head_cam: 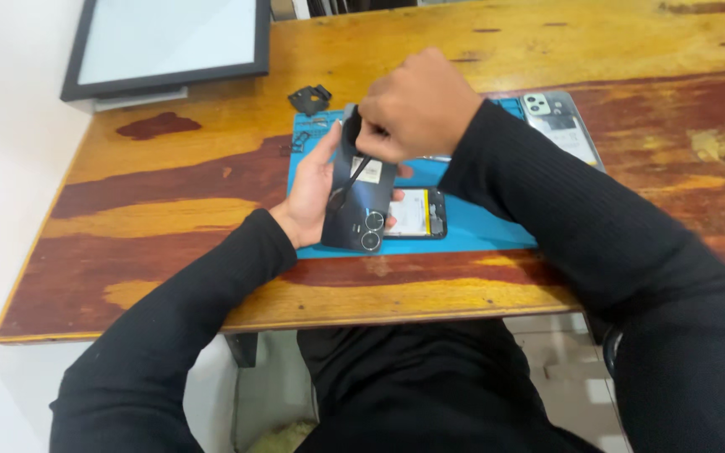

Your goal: The person disassembles a smartphone, removes the back cover, and uses a brush to clean the back cover and internal components. They then place the back cover aside and continue working on the phone's internals.

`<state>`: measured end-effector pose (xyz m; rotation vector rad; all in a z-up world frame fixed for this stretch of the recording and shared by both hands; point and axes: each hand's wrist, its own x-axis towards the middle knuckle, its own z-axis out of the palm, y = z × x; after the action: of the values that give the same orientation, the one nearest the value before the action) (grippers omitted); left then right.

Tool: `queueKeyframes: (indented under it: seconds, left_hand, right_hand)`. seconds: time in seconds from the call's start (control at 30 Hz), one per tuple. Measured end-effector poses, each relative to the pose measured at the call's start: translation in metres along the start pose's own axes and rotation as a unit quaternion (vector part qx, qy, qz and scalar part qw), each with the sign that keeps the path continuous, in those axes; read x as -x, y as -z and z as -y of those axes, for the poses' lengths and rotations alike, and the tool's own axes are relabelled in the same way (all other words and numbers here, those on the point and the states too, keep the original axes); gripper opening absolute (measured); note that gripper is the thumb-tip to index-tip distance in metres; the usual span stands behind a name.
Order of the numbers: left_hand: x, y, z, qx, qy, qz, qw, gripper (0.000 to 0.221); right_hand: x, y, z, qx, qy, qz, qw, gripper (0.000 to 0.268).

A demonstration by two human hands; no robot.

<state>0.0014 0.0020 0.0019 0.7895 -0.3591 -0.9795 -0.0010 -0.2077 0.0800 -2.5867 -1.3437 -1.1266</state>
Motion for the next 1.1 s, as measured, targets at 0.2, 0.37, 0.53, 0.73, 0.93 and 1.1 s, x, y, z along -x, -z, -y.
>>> queueKeyframes:
  seconds: [0.2, 0.37, 0.53, 0.73, 0.93, 1.1]
  left_hand:
    - [0.001, 0.006, -0.002, 0.042, 0.042, -0.007, 0.998, 0.077]
    - [0.002, 0.007, -0.001, 0.044, 0.038, -0.01, 0.998, 0.074]
    - [0.003, 0.002, -0.003, 0.053, 0.033, -0.02, 0.998, 0.071]
    - [0.006, 0.001, -0.003, 0.019, 0.01, -0.019, 1.0, 0.073]
    - [0.005, 0.003, -0.001, 0.101, -0.042, 0.001, 0.994, 0.065]
    - [0.009, -0.005, 0.0, 0.071, -0.038, -0.032, 0.996, 0.067]
  right_hand:
    - [-0.011, -0.022, 0.008, -0.029, 0.015, -0.004, 0.999, 0.025]
    - [-0.003, -0.029, -0.002, -0.028, 0.046, -0.016, 0.998, 0.027]
    - [-0.005, -0.021, -0.008, 0.021, 0.047, -0.075, 0.996, 0.02]
    - [-0.008, -0.022, 0.003, -0.052, 0.071, -0.062, 0.994, 0.023]
    - [-0.004, -0.016, -0.016, 0.065, 0.043, -0.098, 0.992, 0.022]
    - [-0.008, -0.013, -0.004, -0.012, 0.068, -0.088, 0.994, 0.026]
